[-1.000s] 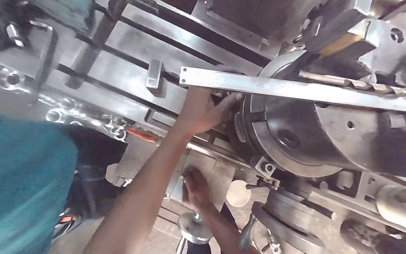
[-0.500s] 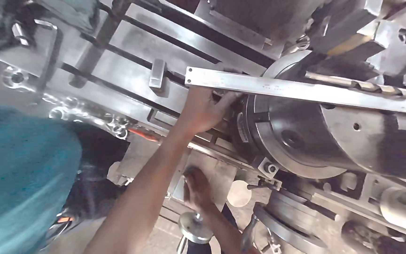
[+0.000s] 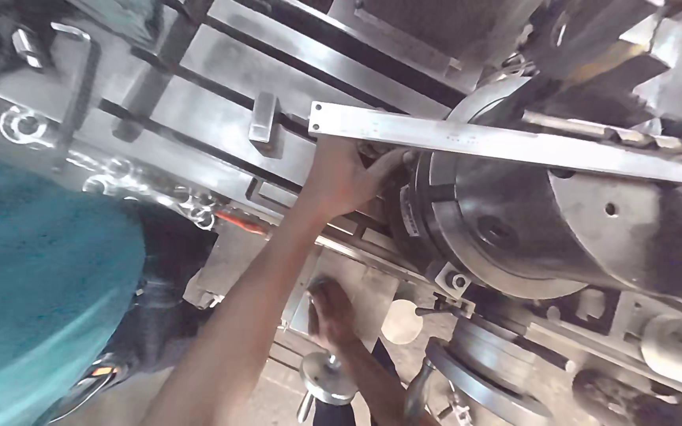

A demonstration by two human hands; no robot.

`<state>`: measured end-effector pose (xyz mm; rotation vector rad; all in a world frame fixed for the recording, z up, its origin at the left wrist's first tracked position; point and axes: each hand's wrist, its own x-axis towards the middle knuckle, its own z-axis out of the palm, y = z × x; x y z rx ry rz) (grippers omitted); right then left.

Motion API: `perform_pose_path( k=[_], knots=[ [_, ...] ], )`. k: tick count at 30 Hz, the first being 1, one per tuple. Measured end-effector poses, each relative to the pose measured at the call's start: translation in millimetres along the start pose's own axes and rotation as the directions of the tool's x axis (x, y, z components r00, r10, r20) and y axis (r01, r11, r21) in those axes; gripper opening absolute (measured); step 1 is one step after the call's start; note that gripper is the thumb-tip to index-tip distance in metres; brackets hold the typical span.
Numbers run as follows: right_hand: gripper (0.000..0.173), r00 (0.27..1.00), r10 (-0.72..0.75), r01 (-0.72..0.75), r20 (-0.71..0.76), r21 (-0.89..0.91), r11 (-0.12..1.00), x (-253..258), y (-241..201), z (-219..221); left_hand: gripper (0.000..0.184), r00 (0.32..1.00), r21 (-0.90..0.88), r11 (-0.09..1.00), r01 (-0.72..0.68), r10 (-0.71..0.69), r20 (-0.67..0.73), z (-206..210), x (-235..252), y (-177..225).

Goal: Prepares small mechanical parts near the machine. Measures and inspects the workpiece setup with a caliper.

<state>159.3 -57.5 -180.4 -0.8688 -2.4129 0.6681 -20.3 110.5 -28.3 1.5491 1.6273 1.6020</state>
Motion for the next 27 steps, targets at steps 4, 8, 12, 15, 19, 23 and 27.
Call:
perform_pose_path(
  k=[4, 8, 12, 15, 19, 23, 27],
  knots=[
    [0.029, 1.0, 0.015, -0.014, 0.003, -0.017, 1.0, -4, 0, 1, 0.019, 0.995, 0.062, 0.993, -0.099, 0.096, 0.037, 0, -1, -6],
    [0.029, 0.999, 0.02, -0.019, 0.035, -0.013, 1.0, -1, -3, -2, 0.018, 0.989, 0.057, 0.988, -0.14, 0.137, 0.053, -2, 0, -6],
    [0.03, 0.998, 0.024, -0.023, 0.06, -0.016, 1.0, 0, -3, -3, 0.016, 0.994, 0.025, 0.996, -0.09, 0.088, 0.06, -4, 0, -3],
    [0.03, 0.998, 0.019, -0.02, 0.061, 0.023, 1.0, 1, -2, -2, 0.018, 0.999, 0.015, 1.0, -0.025, 0.025, 0.044, -5, -1, 1],
    [0.029, 1.0, 0.009, -0.009, 0.024, 0.006, 1.0, 0, -2, -1, 0.02, 0.998, 0.002, 0.999, -0.052, 0.052, 0.042, -3, 1, -3],
    [0.029, 1.0, 0.0, 0.0, 0.019, 0.008, 1.0, 1, 0, -1, 0.016, 0.985, 0.004, 0.987, -0.159, 0.159, 0.066, -1, 4, -6],
    [0.027, 0.999, -0.009, 0.006, 0.047, 0.065, 0.998, 7, -3, -6, 0.015, 0.981, -0.034, 0.988, -0.148, 0.151, 0.123, -5, 6, -3]
  ],
)
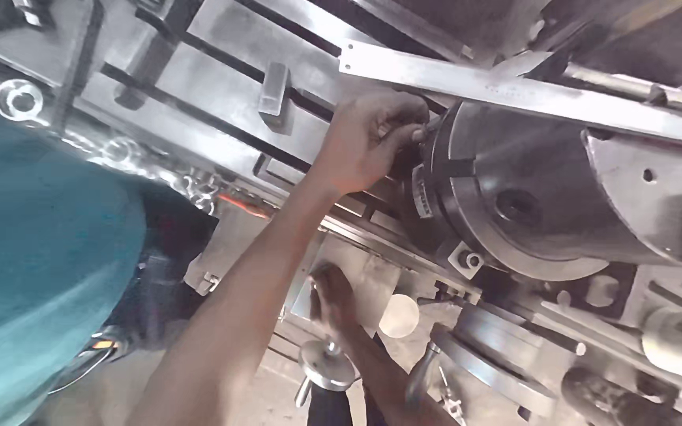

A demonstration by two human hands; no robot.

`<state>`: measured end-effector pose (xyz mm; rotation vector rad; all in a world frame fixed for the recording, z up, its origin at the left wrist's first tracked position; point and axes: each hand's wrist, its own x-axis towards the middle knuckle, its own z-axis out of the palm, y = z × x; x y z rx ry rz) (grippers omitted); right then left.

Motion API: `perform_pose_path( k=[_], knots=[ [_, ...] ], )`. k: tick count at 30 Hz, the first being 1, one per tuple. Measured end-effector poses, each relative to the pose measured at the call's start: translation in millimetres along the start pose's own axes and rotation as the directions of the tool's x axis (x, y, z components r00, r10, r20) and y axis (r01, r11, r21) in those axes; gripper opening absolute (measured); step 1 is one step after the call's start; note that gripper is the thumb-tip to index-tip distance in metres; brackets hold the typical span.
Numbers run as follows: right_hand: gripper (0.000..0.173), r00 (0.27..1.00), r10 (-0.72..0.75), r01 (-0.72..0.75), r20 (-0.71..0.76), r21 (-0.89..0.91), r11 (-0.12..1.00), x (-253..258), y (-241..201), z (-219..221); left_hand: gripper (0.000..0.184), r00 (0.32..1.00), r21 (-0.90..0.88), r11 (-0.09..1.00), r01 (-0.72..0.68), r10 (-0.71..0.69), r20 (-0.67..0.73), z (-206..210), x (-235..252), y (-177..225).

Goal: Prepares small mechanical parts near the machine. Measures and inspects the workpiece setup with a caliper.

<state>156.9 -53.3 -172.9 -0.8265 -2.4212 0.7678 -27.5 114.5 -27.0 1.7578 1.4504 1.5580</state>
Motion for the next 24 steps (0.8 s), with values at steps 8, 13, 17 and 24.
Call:
perform_pose_path(
  k=[8, 13, 17, 24],
  knots=[
    [0.029, 1.0, -0.015, 0.016, -0.024, 0.061, 0.998, 0, 3, 1, 0.032, 0.98, -0.239, 0.953, 0.188, -0.198, -0.019, -11, 4, -1],
    [0.032, 0.977, 0.111, -0.166, 0.182, 0.326, 0.93, 3, 2, -22, 0.032, 0.971, -0.259, 0.945, 0.199, -0.226, -0.075, -6, 5, -4],
    [0.041, 0.961, 0.077, -0.19, 0.265, 0.431, 0.882, -37, 0, -61, 0.028, 0.968, -0.141, 0.958, 0.251, -0.252, 0.007, -5, 3, 7],
    [0.039, 0.813, 0.1, -0.39, 0.574, 0.409, 0.825, -158, 1, -128, 0.027, 0.948, -0.03, 0.953, 0.301, -0.296, 0.117, -3, -3, 13]
  ],
)
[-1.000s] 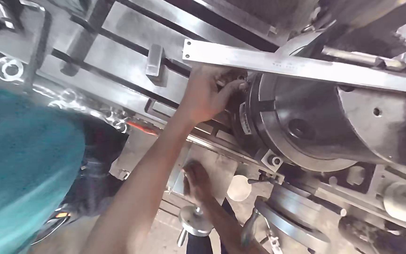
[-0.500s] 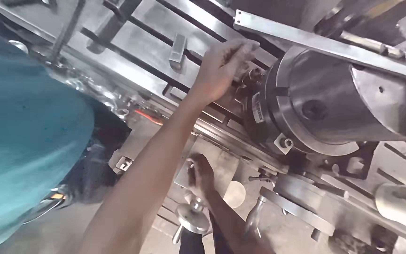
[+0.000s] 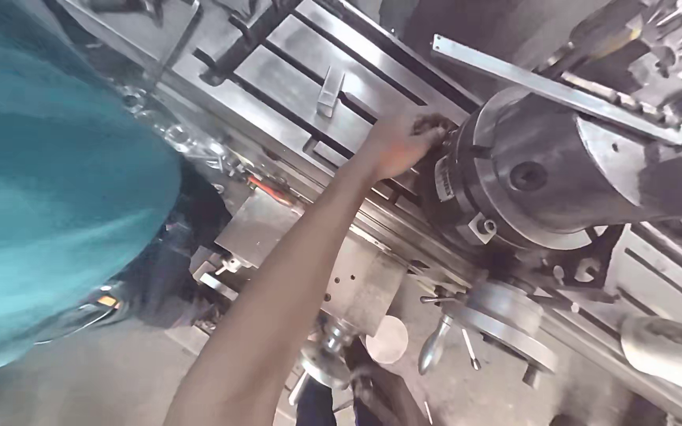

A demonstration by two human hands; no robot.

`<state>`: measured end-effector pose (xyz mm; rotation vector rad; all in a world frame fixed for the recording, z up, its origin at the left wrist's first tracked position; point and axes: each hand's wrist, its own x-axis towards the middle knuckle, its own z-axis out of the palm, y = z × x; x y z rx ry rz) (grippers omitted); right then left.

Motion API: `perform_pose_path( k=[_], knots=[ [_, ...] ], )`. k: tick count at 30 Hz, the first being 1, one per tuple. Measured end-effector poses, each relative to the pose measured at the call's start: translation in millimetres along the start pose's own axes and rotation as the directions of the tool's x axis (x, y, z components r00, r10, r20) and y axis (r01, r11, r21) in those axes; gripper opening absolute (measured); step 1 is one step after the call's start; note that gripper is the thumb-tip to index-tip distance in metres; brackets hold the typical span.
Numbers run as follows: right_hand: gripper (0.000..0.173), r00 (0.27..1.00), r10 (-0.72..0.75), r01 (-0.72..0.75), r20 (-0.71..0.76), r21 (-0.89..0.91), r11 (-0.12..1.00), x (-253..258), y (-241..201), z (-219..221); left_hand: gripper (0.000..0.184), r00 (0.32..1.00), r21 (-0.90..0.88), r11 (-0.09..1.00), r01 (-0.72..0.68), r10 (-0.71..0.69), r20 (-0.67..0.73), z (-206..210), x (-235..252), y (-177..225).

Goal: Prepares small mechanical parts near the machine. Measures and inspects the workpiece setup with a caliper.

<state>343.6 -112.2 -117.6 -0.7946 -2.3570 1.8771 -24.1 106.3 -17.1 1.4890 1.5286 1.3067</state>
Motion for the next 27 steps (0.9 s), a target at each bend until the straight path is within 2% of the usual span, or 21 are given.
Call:
perform_pose_path(
  k=[3, 7, 11, 15, 17, 20, 23, 25, 27],
  knots=[
    [0.033, 0.986, 0.074, -0.079, 0.151, 0.027, 0.997, -38, 0, -13, 0.029, 1.0, -0.021, 1.0, 0.002, -0.003, -0.014, 3, -1, 2],
    [0.032, 0.982, 0.114, -0.113, 0.153, -0.017, 0.993, -59, 13, -29, 0.026, 0.989, 0.031, 0.999, -0.011, 0.015, -0.145, 7, -3, 1],
    [0.051, 0.983, 0.163, -0.166, -0.084, -0.031, 0.986, -70, 17, -46, 0.028, 0.976, 0.251, 0.958, -0.14, 0.176, -0.129, 17, -7, 4],
    [0.051, 0.943, 0.038, -0.039, -0.331, 0.005, 0.999, -83, 10, -88, 0.031, 0.977, 0.39, 0.919, -0.064, 0.137, -0.162, 20, -15, 7],
    [0.051, 0.892, -0.056, 0.047, -0.448, -0.033, 0.998, -91, 1, -118, 0.03, 0.981, 0.335, 0.941, -0.035, 0.097, -0.169, 18, -17, 1],
    [0.046, 0.759, -0.198, 0.099, -0.62, -0.191, 0.977, -92, -22, -169, 0.026, 0.977, 0.27, 0.963, -0.022, 0.077, -0.197, 21, -19, 2],
    [0.047, 0.581, -0.26, -0.035, -0.771, -0.343, 0.939, -80, -35, -213, 0.027, 0.963, 0.233, 0.972, -0.022, 0.083, -0.256, 31, -22, 5],
    [0.045, 0.486, -0.339, -0.125, -0.805, -0.448, 0.885, -65, -32, -235, 0.034, 0.949, 0.245, 0.967, 0.071, 0.009, -0.314, 34, -28, 8],
    [0.046, 0.462, -0.399, -0.244, -0.792, -0.546, 0.801, -49, -21, -252, 0.039, 0.917, 0.171, 0.966, 0.194, -0.117, -0.381, 36, -35, 8]
  ],
)
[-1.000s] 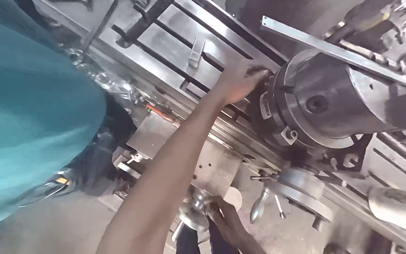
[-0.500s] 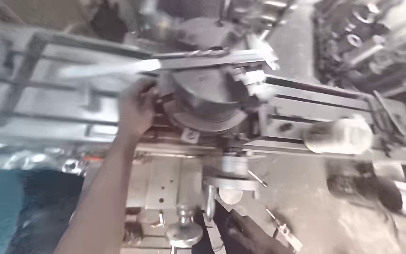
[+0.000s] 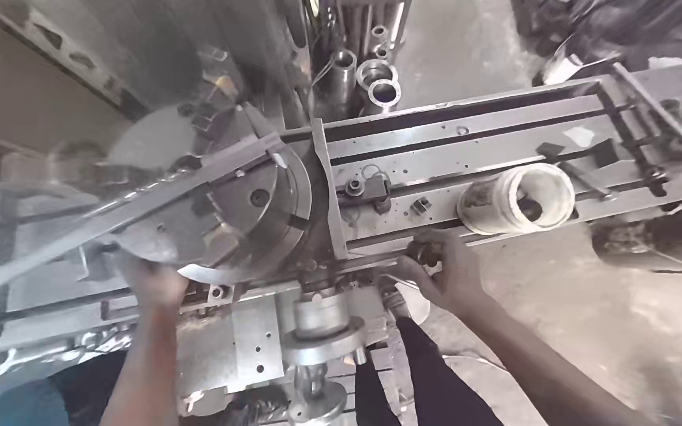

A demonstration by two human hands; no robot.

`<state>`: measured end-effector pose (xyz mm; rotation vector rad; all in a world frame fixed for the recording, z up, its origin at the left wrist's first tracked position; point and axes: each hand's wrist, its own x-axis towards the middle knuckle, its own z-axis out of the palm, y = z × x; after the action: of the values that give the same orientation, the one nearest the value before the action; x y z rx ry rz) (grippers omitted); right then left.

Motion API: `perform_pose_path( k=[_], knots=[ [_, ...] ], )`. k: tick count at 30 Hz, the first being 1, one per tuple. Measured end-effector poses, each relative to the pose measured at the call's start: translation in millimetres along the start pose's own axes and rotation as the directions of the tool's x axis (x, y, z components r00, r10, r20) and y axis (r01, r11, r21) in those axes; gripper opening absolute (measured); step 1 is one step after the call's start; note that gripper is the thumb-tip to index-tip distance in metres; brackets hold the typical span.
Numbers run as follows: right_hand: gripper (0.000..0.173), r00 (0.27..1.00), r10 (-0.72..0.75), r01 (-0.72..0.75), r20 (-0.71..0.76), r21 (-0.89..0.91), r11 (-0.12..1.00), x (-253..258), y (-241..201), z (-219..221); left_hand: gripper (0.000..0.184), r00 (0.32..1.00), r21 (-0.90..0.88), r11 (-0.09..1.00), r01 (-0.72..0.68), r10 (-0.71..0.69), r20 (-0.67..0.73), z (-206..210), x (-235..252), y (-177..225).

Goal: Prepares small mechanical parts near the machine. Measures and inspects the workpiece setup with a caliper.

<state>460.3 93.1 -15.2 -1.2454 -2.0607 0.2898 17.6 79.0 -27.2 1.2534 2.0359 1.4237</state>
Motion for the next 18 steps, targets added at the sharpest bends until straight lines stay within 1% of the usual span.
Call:
perform_pose_path(
  k=[1, 3, 4, 5, 6, 7, 8, 9, 10, 11, 12, 13, 14, 15, 16, 17, 18],
  knots=[
    [0.046, 1.0, 0.002, 0.0, 0.027, -0.081, 0.997, 6, 5, 9, 0.035, 0.997, -0.049, 0.996, 0.073, -0.074, -0.023, 0, -2, 1],
    [0.043, 0.995, 0.022, 0.0, 0.102, -0.211, 0.978, 19, 19, 22, 0.037, 0.977, -0.156, 0.968, 0.198, -0.209, -0.053, 6, -7, 12],
    [0.04, 0.99, 0.04, -0.011, 0.132, -0.216, 0.976, 18, 21, 24, 0.039, 0.954, -0.142, 0.949, 0.281, -0.293, -0.067, 10, -14, 28],
    [0.039, 0.984, 0.064, -0.032, 0.164, -0.194, 0.98, 17, 20, 23, 0.039, 0.918, -0.056, 0.924, 0.378, -0.382, -0.105, 19, -19, 55],
    [0.039, 0.98, 0.076, -0.045, 0.184, -0.167, 0.985, 20, 21, 21, 0.044, 0.853, -0.012, 0.865, 0.501, -0.496, -0.164, 35, -23, 94],
    [0.039, 0.975, 0.085, -0.057, 0.205, -0.137, 0.989, 21, 21, 20, 0.047, 0.797, 0.029, 0.811, 0.585, -0.568, -0.207, 45, -26, 121],
    [0.039, 0.971, 0.088, -0.064, 0.223, -0.113, 0.991, 23, 22, 19, 0.046, 0.802, 0.064, 0.813, 0.579, -0.555, -0.221, 45, -32, 126],
    [0.039, 0.969, 0.075, -0.053, 0.236, -0.095, 0.994, 24, 25, 17, 0.043, 0.863, 0.088, 0.867, 0.49, -0.468, -0.191, 36, -42, 110],
    [0.036, 0.965, 0.065, -0.052, 0.252, -0.061, 0.997, 22, 25, 15, 0.043, 0.933, 0.098, 0.936, 0.339, -0.321, -0.159, 20, -57, 85],
    [0.033, 0.962, 0.056, -0.049, 0.268, -0.033, 0.998, 21, 26, 13, 0.042, 0.965, 0.095, 0.981, 0.17, -0.147, -0.217, 8, -65, 57],
    [0.031, 0.956, 0.041, -0.04, 0.292, -0.01, 0.999, 22, 28, 12, 0.043, 0.95, 0.106, 0.991, 0.079, -0.042, -0.308, 1, -77, 40],
    [0.03, 0.947, 0.026, -0.031, 0.319, 0.01, 0.999, 22, 27, 9, 0.04, 0.923, 0.125, 0.989, 0.083, -0.029, -0.383, -5, -103, 41],
    [0.03, 0.937, 0.009, -0.019, 0.35, 0.023, 1.0, 24, 28, 5, 0.038, 0.903, 0.146, 0.981, 0.13, -0.056, -0.426, -7, -139, 50],
    [0.03, 0.921, -0.001, -0.013, 0.39, 0.034, 0.999, 27, 29, 1, 0.037, 0.892, 0.195, 0.963, 0.188, -0.084, -0.444, -7, -185, 62],
    [0.03, 0.891, 0.008, -0.025, 0.453, 0.031, 0.999, 31, 29, -5, 0.034, 0.88, 0.225, 0.937, 0.268, -0.142, -0.454, -5, -237, 71],
    [0.034, 0.836, 0.042, -0.062, 0.547, 0.017, 0.998, 33, 26, -12, 0.034, 0.86, 0.237, 0.903, 0.357, -0.219, -0.46, -5, -297, 83],
    [0.037, 0.774, 0.08, -0.097, 0.628, -0.007, 0.995, 37, 22, -16, 0.032, 0.852, 0.255, 0.874, 0.413, -0.272, -0.447, -1, -353, 103]
  ],
)
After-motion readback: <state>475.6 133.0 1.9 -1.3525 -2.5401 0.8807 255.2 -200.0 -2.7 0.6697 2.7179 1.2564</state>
